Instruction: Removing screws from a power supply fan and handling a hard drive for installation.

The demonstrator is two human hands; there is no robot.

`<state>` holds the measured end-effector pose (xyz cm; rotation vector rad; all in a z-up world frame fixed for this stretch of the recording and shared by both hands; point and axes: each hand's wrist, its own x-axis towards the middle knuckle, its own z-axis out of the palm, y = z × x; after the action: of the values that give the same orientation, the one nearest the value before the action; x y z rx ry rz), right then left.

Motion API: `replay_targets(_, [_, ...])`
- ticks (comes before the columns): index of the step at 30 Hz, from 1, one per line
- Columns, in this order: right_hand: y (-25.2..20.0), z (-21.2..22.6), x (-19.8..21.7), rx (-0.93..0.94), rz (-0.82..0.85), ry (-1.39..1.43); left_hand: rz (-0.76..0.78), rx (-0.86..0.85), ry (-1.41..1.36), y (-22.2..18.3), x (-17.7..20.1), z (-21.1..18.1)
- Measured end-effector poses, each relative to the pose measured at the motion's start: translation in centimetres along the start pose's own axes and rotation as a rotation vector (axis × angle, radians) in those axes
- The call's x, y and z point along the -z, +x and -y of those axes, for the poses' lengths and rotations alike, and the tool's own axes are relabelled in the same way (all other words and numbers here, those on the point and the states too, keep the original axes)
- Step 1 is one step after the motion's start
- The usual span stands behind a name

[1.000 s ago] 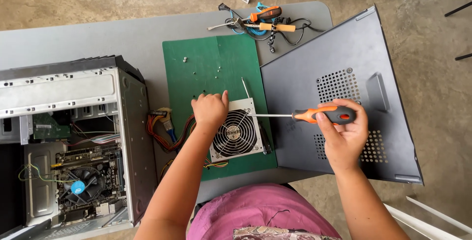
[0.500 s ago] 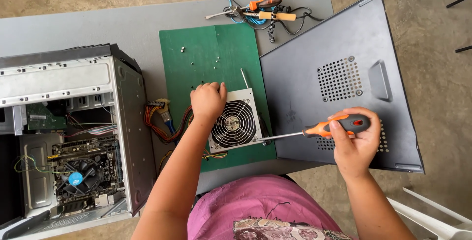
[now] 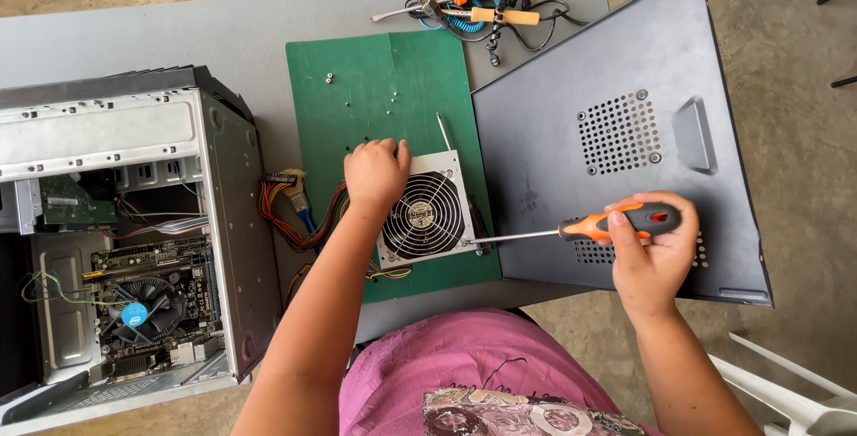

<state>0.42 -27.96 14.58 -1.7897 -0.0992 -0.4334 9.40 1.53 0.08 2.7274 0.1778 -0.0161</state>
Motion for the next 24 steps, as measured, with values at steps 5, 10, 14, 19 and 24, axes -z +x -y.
replay_targets(5, [0.0,-0.3,0.3,-0.007,-0.002,0.008,-0.014,0.001,-0.007,-0.1,0.1,0.0])
replay_targets(10, [-0.2,-0.9,0.5,-0.022,-0.002,0.014,-0.031,-0.008,-0.018,-0.2,0.2,-0.1])
replay_targets(14, [-0.2,-1.0,0.5,-0.014,-0.004,-0.004,-0.029,0.001,-0.036,-0.2,0.4,-0.1])
replay_targets(19, [-0.4,-1.2,0.5,-0.005,-0.023,-0.023,-0.048,-0.015,-0.039,-0.2,0.0,0.1])
replay_targets(24, [-0.6,0.4,0.0,-0.164,-0.089,-0.105,-0.049,-0.030,-0.097,0.1,-0.9,0.5])
